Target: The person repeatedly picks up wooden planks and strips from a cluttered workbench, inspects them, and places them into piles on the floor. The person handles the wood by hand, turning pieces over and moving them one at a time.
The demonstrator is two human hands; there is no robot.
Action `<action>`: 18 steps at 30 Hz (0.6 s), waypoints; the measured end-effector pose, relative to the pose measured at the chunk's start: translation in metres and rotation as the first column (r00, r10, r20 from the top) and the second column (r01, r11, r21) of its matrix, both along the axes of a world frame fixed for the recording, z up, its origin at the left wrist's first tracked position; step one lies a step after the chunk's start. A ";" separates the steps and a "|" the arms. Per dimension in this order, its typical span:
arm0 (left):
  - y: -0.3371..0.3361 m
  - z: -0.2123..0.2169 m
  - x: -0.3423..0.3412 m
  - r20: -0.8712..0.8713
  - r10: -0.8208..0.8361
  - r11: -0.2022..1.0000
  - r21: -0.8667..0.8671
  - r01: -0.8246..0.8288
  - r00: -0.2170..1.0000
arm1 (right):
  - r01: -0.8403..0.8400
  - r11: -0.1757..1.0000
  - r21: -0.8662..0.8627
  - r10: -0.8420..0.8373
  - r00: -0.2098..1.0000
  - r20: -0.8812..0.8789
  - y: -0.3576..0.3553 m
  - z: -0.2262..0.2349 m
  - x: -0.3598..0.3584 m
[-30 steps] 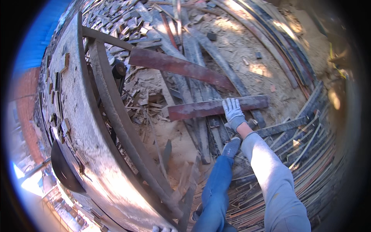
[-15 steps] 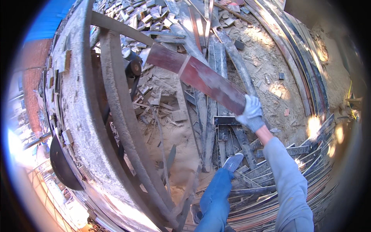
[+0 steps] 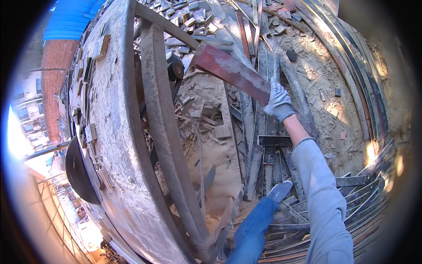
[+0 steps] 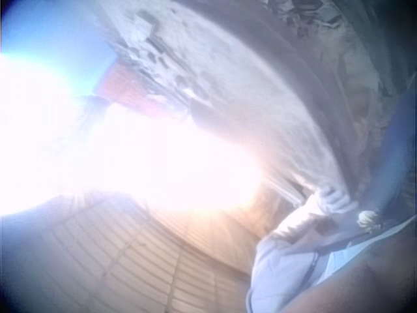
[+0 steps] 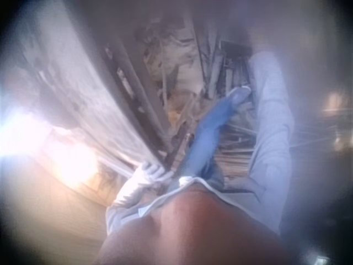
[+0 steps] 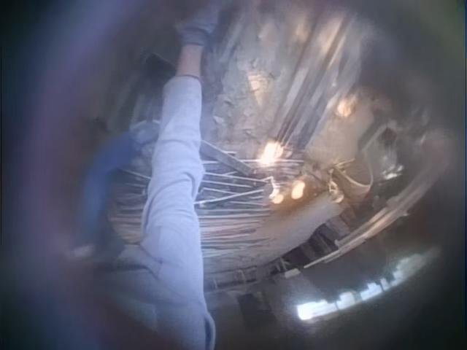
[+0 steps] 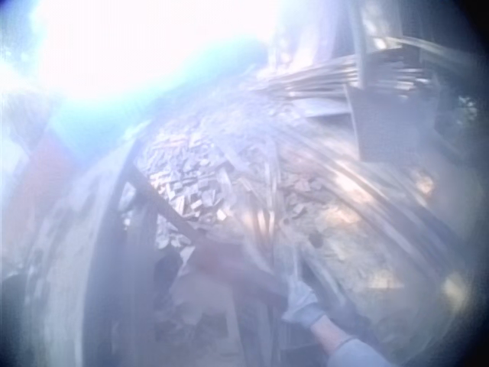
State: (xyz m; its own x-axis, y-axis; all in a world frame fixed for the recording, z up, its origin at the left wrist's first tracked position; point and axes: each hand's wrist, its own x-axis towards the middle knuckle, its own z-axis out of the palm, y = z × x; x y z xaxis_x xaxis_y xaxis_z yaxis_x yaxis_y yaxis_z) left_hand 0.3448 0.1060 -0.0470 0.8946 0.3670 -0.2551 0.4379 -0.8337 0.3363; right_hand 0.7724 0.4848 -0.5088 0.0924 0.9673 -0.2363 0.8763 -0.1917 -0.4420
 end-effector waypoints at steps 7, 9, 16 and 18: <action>-0.002 0.005 0.010 -0.037 0.025 0.999 -0.021 -0.026 0.999 | -0.061 0.997 0.051 0.059 0.997 0.041 0.010 -0.015 -0.015; 0.003 0.008 0.013 -0.092 -0.132 0.991 0.006 0.133 0.987 | -0.110 0.993 0.035 0.112 0.990 -0.079 0.012 -0.009 -0.003; 0.023 0.008 0.016 -0.060 -0.044 0.997 -0.063 0.041 0.997 | -0.184 0.969 -0.163 0.033 0.755 -0.655 0.057 0.022 0.035; 0.026 0.007 0.017 -0.064 -0.030 0.997 -0.076 0.025 0.997 | -0.207 0.930 -0.304 -0.032 0.777 -0.629 0.071 0.026 0.035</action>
